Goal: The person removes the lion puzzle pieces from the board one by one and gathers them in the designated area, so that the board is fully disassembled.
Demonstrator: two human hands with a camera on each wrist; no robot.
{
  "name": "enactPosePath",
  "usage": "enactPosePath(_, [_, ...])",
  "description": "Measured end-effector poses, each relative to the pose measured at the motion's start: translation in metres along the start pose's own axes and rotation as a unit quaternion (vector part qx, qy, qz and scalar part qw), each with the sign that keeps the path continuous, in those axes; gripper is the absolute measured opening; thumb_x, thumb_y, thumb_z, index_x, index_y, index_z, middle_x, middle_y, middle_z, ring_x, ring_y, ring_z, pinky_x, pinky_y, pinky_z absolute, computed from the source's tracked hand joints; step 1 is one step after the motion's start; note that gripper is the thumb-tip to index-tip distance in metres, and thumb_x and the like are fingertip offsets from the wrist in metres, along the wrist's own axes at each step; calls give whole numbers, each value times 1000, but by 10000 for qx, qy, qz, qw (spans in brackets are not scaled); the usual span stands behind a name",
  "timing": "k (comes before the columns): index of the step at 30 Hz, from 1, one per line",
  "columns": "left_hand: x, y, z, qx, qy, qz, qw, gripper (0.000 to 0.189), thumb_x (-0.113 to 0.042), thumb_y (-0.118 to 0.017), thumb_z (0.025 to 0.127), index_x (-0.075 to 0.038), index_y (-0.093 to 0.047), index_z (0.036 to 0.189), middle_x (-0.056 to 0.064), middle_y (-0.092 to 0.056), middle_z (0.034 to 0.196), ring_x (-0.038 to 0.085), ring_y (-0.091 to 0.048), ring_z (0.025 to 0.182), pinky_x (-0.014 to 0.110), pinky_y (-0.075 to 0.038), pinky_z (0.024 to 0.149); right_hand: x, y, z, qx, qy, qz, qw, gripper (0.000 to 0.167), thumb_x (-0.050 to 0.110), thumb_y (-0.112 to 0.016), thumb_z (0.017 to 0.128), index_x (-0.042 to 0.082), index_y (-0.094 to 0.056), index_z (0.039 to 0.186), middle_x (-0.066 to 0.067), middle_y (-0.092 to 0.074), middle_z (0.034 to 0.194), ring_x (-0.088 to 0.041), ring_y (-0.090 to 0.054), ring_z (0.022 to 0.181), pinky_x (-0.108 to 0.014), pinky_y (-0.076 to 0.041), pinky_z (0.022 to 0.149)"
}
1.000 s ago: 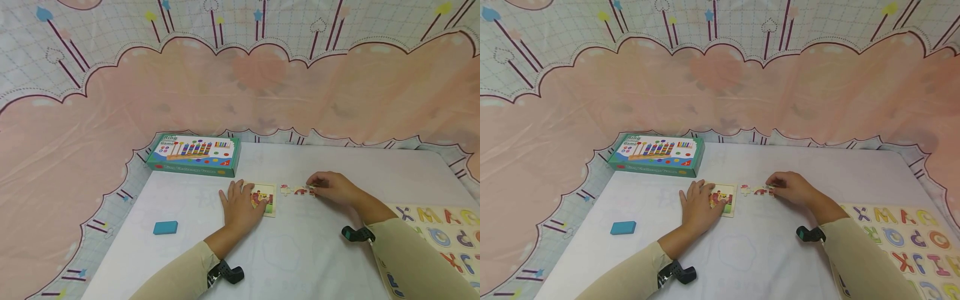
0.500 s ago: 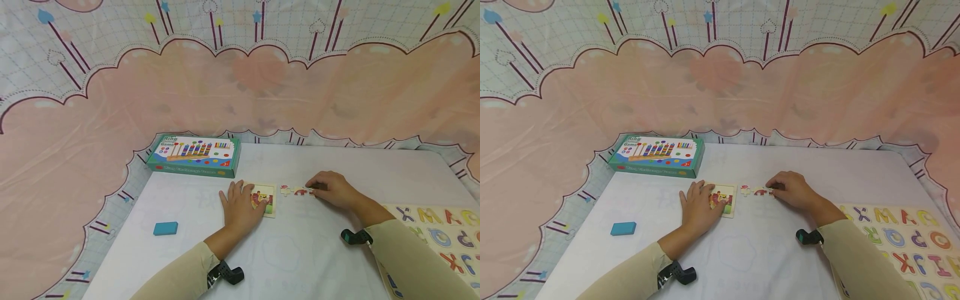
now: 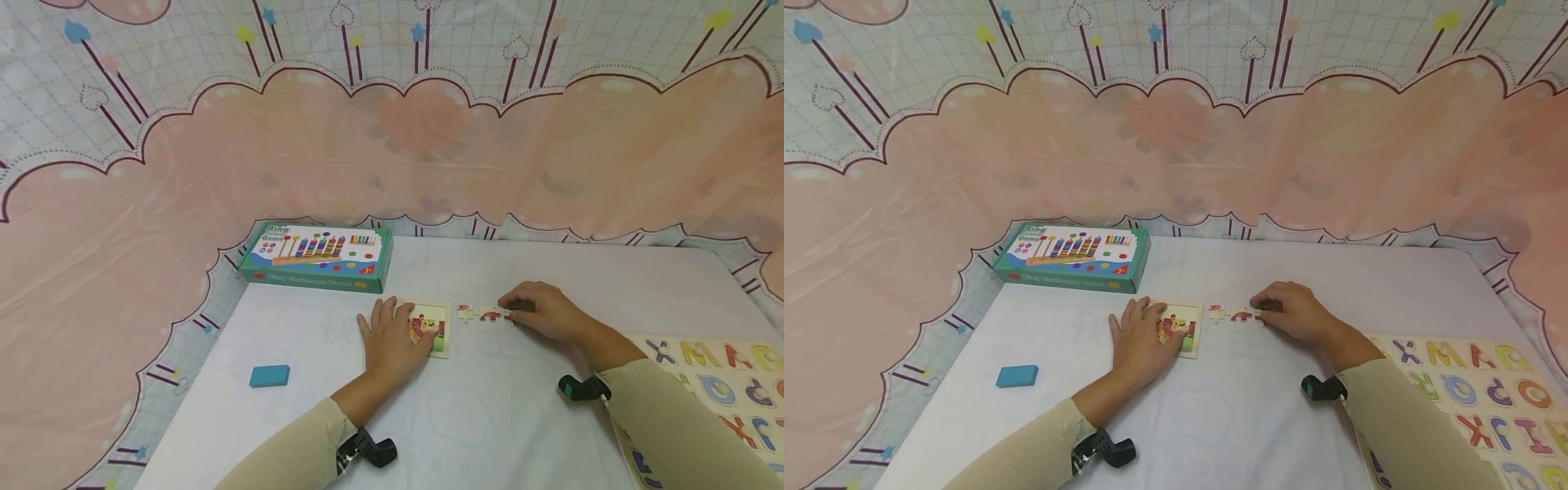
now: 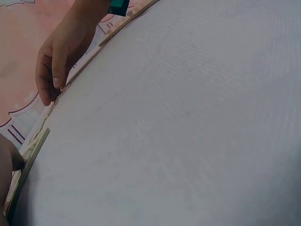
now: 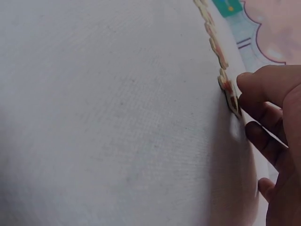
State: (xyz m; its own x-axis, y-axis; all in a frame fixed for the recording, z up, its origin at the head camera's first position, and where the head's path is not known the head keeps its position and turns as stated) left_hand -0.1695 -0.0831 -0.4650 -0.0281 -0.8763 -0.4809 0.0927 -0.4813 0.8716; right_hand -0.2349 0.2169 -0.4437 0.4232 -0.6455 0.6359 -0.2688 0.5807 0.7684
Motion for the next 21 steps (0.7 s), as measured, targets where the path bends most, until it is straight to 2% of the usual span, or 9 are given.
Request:
enactPosePath(6, [5, 0, 2, 229, -33, -49, 9997, 69, -47, -72, 90, -14, -59, 149, 16, -41, 164, 42, -22, 159, 75, -1, 123, 2, 2, 0, 78, -135, 209, 9997, 26, 3, -75, 98, 11, -77, 123, -3, -74, 122, -29, -66, 120, -52, -50, 104])
enactPosePath(13, [15, 6, 2, 640, -157, 104, 9978, 85, -46, -74, 83, -13, -52, 158, 12, -39, 167, 38, -24, 159, 71, -6, 125, 3, 2, 1, 126, -125, 348, 9992, 26, 3, -75, 98, 9, -77, 123, -3, -73, 122, -28, -66, 119, -49, -50, 105])
enactPosePath(21, [17, 8, 0, 629, -230, -1, 9978, 89, -51, -76, 83, -10, -51, 158, 12, -41, 166, 38, -26, 158, 70, -9, 124, 9, 1, 5, 168, -66, 389, 9991, 27, 8, -75, 99, 10, -76, 126, -3, -72, 124, -26, -63, 117, -49, -51, 103])
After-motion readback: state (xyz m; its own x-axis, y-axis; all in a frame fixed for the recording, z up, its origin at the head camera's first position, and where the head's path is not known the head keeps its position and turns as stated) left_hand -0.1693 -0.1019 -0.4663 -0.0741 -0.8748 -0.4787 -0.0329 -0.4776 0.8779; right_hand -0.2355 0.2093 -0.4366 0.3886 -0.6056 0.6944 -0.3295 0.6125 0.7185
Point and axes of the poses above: each hand's wrist, its own z-axis towards the middle knuckle, its own y-axis out of the back of the hand, x = y × z, the point moved 3 cm from there along z, towards the middle knuckle
